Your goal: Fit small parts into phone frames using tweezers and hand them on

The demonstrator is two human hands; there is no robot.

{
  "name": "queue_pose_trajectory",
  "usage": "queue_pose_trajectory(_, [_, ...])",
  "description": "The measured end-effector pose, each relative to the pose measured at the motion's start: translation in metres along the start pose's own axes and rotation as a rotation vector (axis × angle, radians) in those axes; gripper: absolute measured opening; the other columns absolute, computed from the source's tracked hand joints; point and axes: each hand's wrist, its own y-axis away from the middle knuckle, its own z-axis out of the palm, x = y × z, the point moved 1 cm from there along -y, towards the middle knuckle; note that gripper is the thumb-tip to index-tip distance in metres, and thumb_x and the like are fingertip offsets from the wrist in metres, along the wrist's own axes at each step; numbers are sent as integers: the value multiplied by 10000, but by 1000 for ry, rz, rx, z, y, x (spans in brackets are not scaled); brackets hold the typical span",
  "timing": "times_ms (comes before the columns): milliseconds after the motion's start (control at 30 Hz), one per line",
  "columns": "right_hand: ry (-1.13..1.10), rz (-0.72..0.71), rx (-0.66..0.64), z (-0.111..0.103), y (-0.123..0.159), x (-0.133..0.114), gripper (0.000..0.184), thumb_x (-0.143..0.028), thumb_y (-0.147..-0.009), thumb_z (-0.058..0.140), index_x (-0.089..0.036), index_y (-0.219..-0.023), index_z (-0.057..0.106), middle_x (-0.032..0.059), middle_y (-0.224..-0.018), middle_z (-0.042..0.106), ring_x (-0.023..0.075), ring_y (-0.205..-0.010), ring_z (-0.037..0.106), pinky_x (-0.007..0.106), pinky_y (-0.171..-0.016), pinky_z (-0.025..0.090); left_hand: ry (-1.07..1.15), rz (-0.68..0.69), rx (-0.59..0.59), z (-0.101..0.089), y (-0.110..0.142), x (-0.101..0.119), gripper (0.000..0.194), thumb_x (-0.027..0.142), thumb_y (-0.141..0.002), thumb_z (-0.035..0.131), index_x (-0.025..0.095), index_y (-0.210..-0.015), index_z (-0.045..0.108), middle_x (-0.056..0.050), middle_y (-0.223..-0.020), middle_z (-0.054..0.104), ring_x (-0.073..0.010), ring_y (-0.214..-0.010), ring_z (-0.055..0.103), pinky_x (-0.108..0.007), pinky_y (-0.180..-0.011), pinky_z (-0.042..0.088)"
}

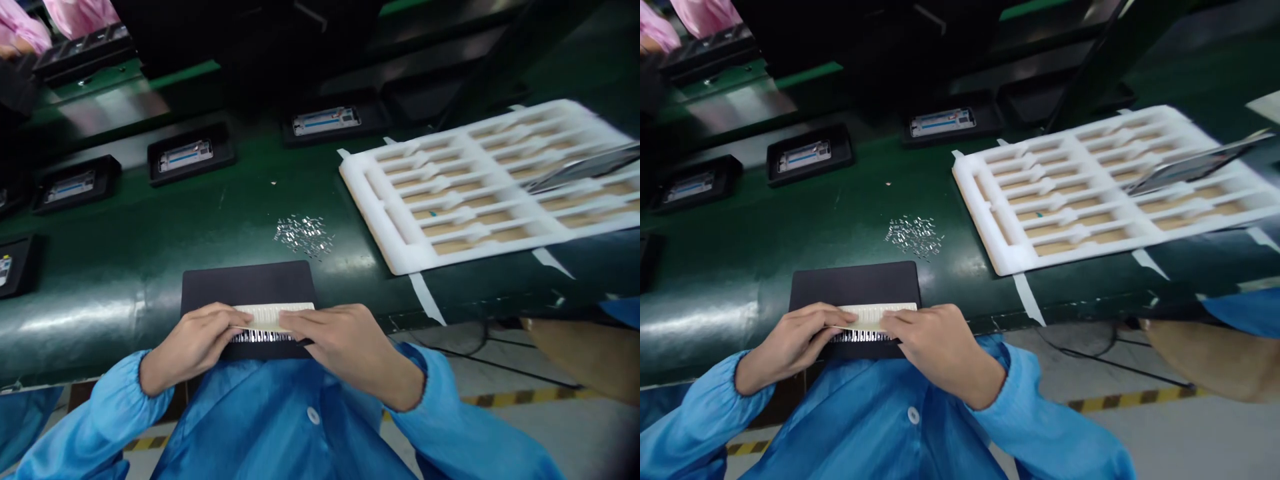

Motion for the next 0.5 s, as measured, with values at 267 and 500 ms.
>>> queue_pose_trajectory(267, [-85, 65, 5, 1, -3, 8, 309, -37, -905, 633, -279, -1046, 764, -72, -1022, 860, 167, -771, 817, 282, -550, 414, 7, -197, -32, -10, -15, -4, 190, 257, -1114, 471, 201, -1083, 651, -18, -970, 770, -133, -825, 749, -230, -737, 601])
queue_pose_trajectory(500, [-82, 97, 0, 4, -2, 7, 309, -38, -873, 664, -283, -1025, 776, -47, -1024, 862, 187, -751, 815, 278, -548, 425, 189, -275, -61, -33, 20, -9, 250, 343, -978, 743, 261, -1211, 711, -17, -1215, 793, -188, -1135, 766, -274, -984, 618])
